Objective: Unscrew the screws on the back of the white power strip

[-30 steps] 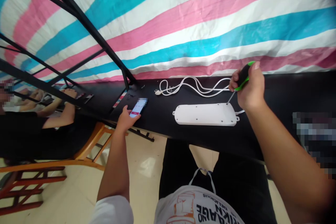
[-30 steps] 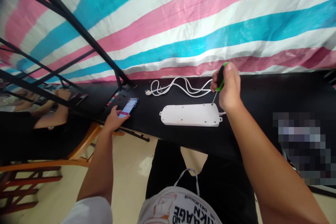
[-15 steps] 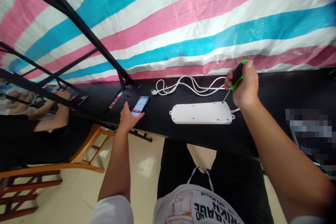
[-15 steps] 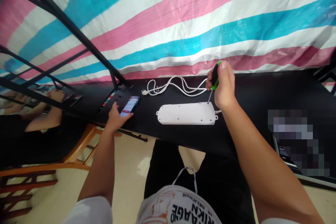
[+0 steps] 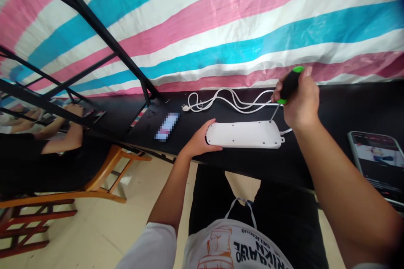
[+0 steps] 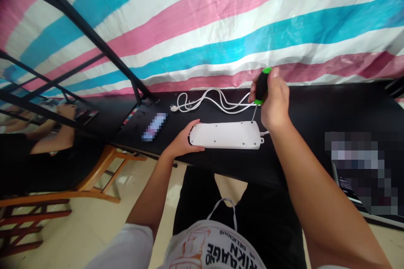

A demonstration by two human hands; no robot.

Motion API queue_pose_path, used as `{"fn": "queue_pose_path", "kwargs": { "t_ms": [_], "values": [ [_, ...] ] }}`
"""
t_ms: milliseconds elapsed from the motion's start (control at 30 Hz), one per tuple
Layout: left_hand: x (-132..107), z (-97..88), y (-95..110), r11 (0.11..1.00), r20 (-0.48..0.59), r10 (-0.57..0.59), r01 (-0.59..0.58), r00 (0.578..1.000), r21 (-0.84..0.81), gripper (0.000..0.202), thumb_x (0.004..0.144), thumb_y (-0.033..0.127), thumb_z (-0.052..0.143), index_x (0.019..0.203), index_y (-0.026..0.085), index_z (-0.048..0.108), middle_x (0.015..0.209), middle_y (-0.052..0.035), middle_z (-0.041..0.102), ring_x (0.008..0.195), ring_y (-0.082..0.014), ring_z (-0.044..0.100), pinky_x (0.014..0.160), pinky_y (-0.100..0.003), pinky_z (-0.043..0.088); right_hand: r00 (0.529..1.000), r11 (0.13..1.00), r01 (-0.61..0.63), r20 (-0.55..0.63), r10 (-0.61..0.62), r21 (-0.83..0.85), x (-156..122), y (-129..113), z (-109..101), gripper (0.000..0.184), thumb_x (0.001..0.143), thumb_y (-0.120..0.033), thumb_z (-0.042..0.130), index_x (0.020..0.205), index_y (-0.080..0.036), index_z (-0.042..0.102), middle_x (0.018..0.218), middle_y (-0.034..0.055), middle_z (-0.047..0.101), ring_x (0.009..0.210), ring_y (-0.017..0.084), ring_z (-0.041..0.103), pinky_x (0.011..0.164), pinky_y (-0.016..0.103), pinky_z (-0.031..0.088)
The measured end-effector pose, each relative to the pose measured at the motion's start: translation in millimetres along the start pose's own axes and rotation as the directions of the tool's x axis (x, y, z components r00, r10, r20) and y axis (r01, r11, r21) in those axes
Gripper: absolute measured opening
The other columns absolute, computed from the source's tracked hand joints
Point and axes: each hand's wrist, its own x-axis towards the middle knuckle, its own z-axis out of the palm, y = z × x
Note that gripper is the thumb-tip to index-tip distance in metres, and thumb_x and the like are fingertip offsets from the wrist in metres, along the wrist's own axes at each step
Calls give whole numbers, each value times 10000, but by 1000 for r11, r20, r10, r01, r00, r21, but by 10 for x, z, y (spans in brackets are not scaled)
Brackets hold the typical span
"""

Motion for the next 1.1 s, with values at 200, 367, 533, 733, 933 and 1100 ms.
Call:
{"fn": "queue_pose_path", "kwargs": {
  "t_ms": [200, 367, 533, 733, 933, 1100],
  "values": [
    [-35, -10, 14, 1000, -14, 7, -7, 1000, -9, 1182, 644, 430, 1008, 1652, 254, 416, 1656, -148, 512, 1534, -386, 501, 1313, -520, 375, 998, 998, -21, 57, 18, 65, -74, -27, 63, 467, 898, -767, 668, 896, -316, 545, 718, -31, 514, 542, 146, 361, 531, 357, 299],
    [-34, 10, 4, 1000, -24, 7, -7, 1000, 2, 1168, 657, 435, 1002, 1649, 253, 414, 1665, -146, 502, 1540, -380, 493, 1312, -518, 375, 998, 1000, 3, 61, -3, 1, -63, 13, 37, 427, 896, -703, 704, 894, -299, 565, 764, -4, 557, 591, 170, 469, 584, 378, 382],
    [-32, 5, -12, 1000, -20, 20, -20, 1000, 6, 1152, 661, 448, 999, 1642, 259, 425, 1674, -141, 494, 1547, -380, 485, 1316, -520, 371, 999, 999, -36, 7, 35, 36, -10, 9, 13, 581, 892, -827, 561, 821, -256, 648, 711, 20, 501, 559, 169, 415, 573, 389, 381],
    [-26, 0, -41, 1000, -35, 2, -1, 999, 18, 1168, 665, 457, 995, 1657, 262, 410, 1665, -150, 506, 1538, -388, 496, 1313, -538, 369, 999, 999, -46, 4, 46, -19, -56, -51, 80, 554, 911, -853, 473, 975, -323, 622, 600, -32, 441, 526, 205, 459, 546, 394, 443],
    [-12, 0, -40, 999, -37, 14, -12, 999, 37, 1153, 665, 465, 989, 1649, 254, 425, 1659, -156, 512, 1538, -386, 497, 1319, -529, 362, 998, 984, -33, -60, 23, -174, -8, -45, -16, 655, 829, -980, 404, 956, -354, 548, 709, 9, 559, 677, 259, 614, 538, 405, 455],
    [-6, -4, -25, 999, -43, -7, 9, 999, 36, 1151, 662, 457, 989, 1640, 220, 429, 1667, -157, 502, 1536, -373, 498, 1313, -503, 379, 990, 988, 17, -138, -38, -153, 96, -47, -144, 608, 859, -919, 448, 984, -329, 532, 789, 19, 583, 751, 258, 645, 617, 415, 503]
  ]
}}
